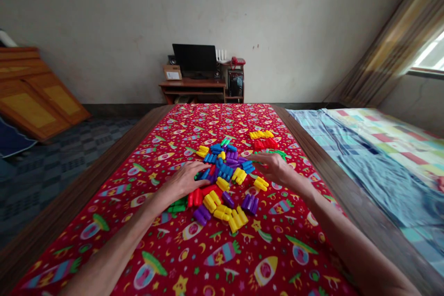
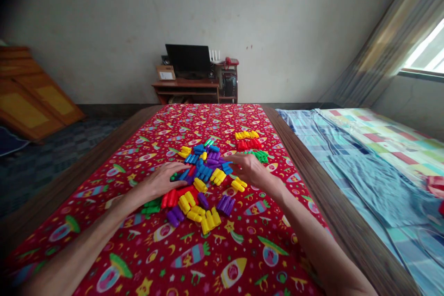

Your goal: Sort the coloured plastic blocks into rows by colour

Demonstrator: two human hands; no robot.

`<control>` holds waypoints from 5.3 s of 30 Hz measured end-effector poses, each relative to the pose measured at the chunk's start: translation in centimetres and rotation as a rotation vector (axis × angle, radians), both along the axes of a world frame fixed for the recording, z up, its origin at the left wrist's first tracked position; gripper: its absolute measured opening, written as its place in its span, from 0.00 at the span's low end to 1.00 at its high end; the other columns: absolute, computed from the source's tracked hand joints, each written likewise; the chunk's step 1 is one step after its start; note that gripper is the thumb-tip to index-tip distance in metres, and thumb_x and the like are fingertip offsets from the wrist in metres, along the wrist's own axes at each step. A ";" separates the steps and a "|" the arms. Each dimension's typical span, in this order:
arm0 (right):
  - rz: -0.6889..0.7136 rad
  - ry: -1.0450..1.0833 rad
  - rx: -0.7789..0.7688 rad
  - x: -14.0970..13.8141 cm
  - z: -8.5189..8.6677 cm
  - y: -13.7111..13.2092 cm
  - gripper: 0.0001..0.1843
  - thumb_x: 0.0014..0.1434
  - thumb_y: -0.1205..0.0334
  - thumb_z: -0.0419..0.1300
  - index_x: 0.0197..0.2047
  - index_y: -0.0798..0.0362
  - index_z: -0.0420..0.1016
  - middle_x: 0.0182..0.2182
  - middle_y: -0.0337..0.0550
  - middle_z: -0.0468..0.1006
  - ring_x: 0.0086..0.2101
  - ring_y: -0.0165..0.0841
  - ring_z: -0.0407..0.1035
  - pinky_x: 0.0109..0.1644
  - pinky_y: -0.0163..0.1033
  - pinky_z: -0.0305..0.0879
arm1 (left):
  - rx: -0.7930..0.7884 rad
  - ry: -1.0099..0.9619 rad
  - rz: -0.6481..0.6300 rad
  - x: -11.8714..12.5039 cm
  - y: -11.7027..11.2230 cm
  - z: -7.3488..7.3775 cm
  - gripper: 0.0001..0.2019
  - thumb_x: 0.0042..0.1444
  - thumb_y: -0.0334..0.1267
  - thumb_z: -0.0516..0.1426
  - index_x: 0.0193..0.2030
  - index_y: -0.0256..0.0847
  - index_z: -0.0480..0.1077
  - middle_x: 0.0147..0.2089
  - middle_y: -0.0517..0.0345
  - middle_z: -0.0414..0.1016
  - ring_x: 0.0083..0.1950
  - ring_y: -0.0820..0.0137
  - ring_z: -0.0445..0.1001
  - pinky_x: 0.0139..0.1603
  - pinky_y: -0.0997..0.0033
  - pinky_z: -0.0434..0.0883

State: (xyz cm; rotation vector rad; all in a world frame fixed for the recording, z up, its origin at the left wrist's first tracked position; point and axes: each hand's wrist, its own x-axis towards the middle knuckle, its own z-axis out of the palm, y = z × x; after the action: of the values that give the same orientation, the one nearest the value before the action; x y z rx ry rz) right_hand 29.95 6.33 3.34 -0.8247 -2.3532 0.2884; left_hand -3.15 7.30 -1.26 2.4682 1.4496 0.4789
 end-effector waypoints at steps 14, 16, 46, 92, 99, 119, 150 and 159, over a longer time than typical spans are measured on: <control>0.083 -0.127 0.116 -6.1 -3.5 -1.1 0.15 0.67 0.68 0.51 0.53 0.58 0.72 0.42 0.56 0.79 0.41 0.39 0.74 0.45 0.43 0.72 | 0.143 -0.139 -0.032 2.2 -1.0 0.9 0.18 0.60 0.45 0.54 0.53 0.41 0.72 0.65 0.45 0.65 0.66 0.56 0.64 0.65 0.52 0.64; 0.037 0.019 0.058 -4.9 -2.3 -1.2 0.14 0.67 0.64 0.52 0.52 0.57 0.73 0.40 0.53 0.80 0.39 0.37 0.75 0.43 0.41 0.71 | 0.153 -0.108 -0.157 3.5 -2.1 1.4 0.20 0.64 0.44 0.51 0.61 0.43 0.67 0.69 0.47 0.61 0.71 0.57 0.56 0.69 0.50 0.58; 0.037 -0.089 0.105 -0.4 -6.4 -4.9 0.30 0.62 0.75 0.48 0.66 0.50 0.55 0.47 0.51 0.75 0.45 0.39 0.71 0.51 0.49 0.70 | 0.248 0.195 -0.403 8.9 -8.3 0.9 0.18 0.67 0.43 0.51 0.62 0.53 0.65 0.66 0.58 0.66 0.71 0.56 0.54 0.72 0.44 0.43; -0.154 -0.310 -0.047 -1.8 -2.8 -3.1 0.17 0.56 0.69 0.62 0.49 0.56 0.67 0.38 0.48 0.76 0.38 0.34 0.69 0.39 0.36 0.61 | 0.432 0.008 -0.364 7.2 -5.7 1.4 0.11 0.66 0.32 0.51 0.38 0.39 0.75 0.44 0.55 0.79 0.51 0.66 0.75 0.65 0.54 0.64; -0.364 -0.519 -0.076 0.9 -1.5 -2.7 0.11 0.57 0.73 0.58 0.44 0.54 0.72 0.36 0.45 0.75 0.38 0.33 0.68 0.42 0.36 0.62 | 0.452 -0.030 -0.355 6.8 -5.2 1.4 0.12 0.66 0.32 0.50 0.36 0.39 0.74 0.41 0.54 0.79 0.46 0.68 0.76 0.61 0.57 0.69; -0.470 -0.782 -0.264 2.2 0.5 -2.8 0.28 0.60 0.56 0.63 0.62 0.51 0.67 0.48 0.54 0.78 0.48 0.46 0.72 0.45 0.44 0.67 | 0.473 -0.010 -0.379 6.9 -5.5 2.3 0.13 0.67 0.31 0.49 0.37 0.37 0.74 0.40 0.54 0.80 0.46 0.66 0.76 0.56 0.61 0.72; -0.266 -0.619 0.036 -5.7 3.4 7.9 0.14 0.64 0.69 0.52 0.49 0.59 0.75 0.39 0.50 0.80 0.37 0.32 0.71 0.38 0.34 0.59 | 0.414 0.024 -0.389 7.3 -5.8 1.9 0.10 0.67 0.32 0.49 0.42 0.39 0.72 0.40 0.55 0.78 0.47 0.65 0.75 0.54 0.59 0.72; -0.232 -0.655 -0.019 -7.2 1.8 10.1 0.17 0.59 0.77 0.50 0.42 0.63 0.79 0.34 0.52 0.81 0.32 0.31 0.70 0.35 0.33 0.60 | 0.418 0.028 -0.389 7.0 -5.6 1.4 0.09 0.66 0.30 0.51 0.42 0.38 0.72 0.42 0.55 0.78 0.50 0.65 0.74 0.56 0.60 0.71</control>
State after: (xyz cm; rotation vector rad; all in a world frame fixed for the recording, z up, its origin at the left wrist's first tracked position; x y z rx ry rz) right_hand 22.72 16.41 5.13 -1.3460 -2.8029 -0.0760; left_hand 3.86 1.66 0.12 2.9956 0.9049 0.7227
